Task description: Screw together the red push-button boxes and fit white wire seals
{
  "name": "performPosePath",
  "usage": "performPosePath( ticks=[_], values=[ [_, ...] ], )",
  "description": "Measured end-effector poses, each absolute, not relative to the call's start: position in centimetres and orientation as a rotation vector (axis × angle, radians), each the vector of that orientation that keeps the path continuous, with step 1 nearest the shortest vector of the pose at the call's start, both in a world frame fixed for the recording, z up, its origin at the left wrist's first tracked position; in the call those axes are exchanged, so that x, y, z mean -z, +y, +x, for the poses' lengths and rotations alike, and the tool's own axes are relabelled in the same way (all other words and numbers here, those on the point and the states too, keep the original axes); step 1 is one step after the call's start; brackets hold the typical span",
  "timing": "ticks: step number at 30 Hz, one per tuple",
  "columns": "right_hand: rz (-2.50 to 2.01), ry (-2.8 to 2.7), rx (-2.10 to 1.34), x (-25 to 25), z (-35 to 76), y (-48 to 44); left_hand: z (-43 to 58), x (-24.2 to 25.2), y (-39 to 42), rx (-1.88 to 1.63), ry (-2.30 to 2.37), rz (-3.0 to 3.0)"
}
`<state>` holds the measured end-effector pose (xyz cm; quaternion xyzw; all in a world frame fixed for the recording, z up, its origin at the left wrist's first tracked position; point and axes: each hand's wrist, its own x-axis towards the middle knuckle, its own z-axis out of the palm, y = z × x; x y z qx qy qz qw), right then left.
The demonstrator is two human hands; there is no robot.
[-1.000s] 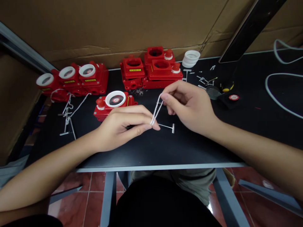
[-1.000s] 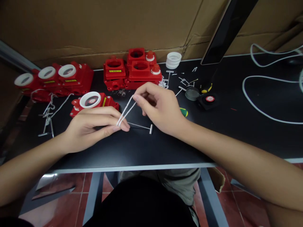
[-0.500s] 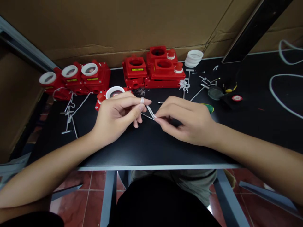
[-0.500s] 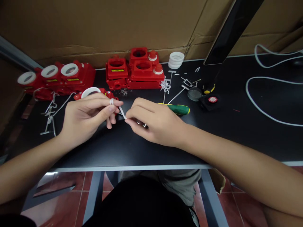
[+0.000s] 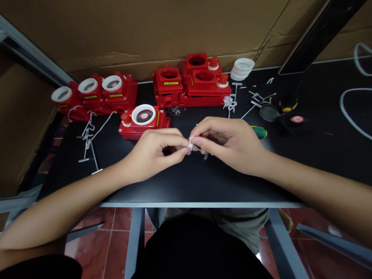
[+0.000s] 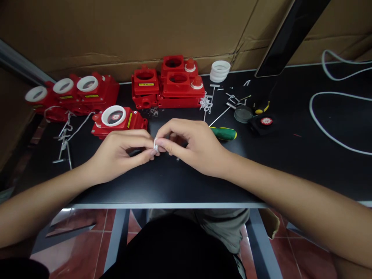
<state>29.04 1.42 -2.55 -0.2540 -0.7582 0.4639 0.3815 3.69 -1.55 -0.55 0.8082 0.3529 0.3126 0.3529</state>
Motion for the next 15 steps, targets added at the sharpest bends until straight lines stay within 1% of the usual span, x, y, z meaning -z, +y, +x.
performPosePath(
  ticks=[2, 4, 9, 15],
  values=[
    [-0.707, -1.792, -1.395, 2.53, 28.86, 1.42, 3.80, 0.56, -1.52, -0.812, 0.940, 1.932],
    [-0.723, -1.698, -1.485, 2.49, 28.69, 1.47, 3.94, 0.51, -1.55, -0.801, 0.956, 1.788],
    [-0.692, -1.595, -1.536, 2.51, 28.42, 1.71, 4.05, 0.30, -1.49, -0.775, 0.998, 1.544],
    [-0.704, -1.542, -1.620, 2.71, 28.38, 1.89, 4.17, 0.32, -1.37, -0.775, 0.987, 1.453]
  ],
)
